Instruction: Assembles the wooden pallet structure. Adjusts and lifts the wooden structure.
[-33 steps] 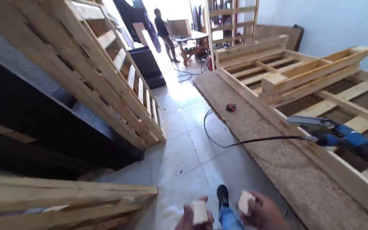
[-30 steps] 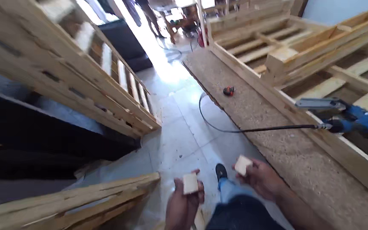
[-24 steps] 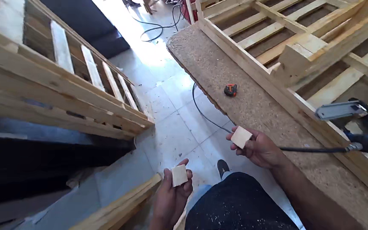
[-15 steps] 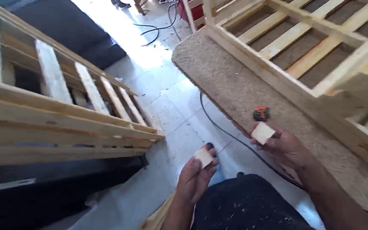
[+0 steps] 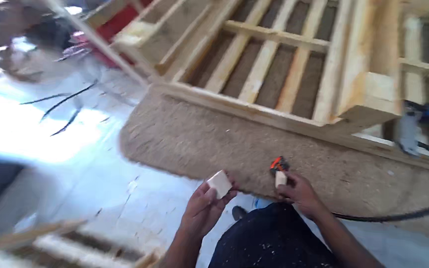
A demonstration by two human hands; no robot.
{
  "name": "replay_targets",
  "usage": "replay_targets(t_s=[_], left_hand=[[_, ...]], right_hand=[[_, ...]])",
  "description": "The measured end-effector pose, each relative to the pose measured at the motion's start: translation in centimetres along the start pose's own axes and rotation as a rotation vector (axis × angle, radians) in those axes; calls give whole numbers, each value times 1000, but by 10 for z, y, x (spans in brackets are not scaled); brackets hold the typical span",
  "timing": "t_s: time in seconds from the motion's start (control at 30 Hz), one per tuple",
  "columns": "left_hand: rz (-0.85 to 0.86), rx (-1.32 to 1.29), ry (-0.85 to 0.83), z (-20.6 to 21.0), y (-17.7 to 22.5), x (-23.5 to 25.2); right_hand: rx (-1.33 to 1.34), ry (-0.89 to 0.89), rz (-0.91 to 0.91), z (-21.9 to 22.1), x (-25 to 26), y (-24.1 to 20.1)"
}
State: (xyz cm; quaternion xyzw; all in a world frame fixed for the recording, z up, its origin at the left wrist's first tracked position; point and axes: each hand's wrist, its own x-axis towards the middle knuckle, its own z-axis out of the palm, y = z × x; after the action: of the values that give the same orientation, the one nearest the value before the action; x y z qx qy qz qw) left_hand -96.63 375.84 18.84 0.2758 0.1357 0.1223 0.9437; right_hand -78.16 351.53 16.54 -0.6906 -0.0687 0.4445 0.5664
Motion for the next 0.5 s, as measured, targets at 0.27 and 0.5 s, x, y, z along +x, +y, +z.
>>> replay_targets(t_s=[0.27, 0.5], left_hand=[[-69, 955, -44, 87, -67, 200], [11, 1094, -427, 134, -168, 328]], right_hand=[[-710, 181, 134, -75, 34, 29], [-661, 433, 273, -74, -20, 38]])
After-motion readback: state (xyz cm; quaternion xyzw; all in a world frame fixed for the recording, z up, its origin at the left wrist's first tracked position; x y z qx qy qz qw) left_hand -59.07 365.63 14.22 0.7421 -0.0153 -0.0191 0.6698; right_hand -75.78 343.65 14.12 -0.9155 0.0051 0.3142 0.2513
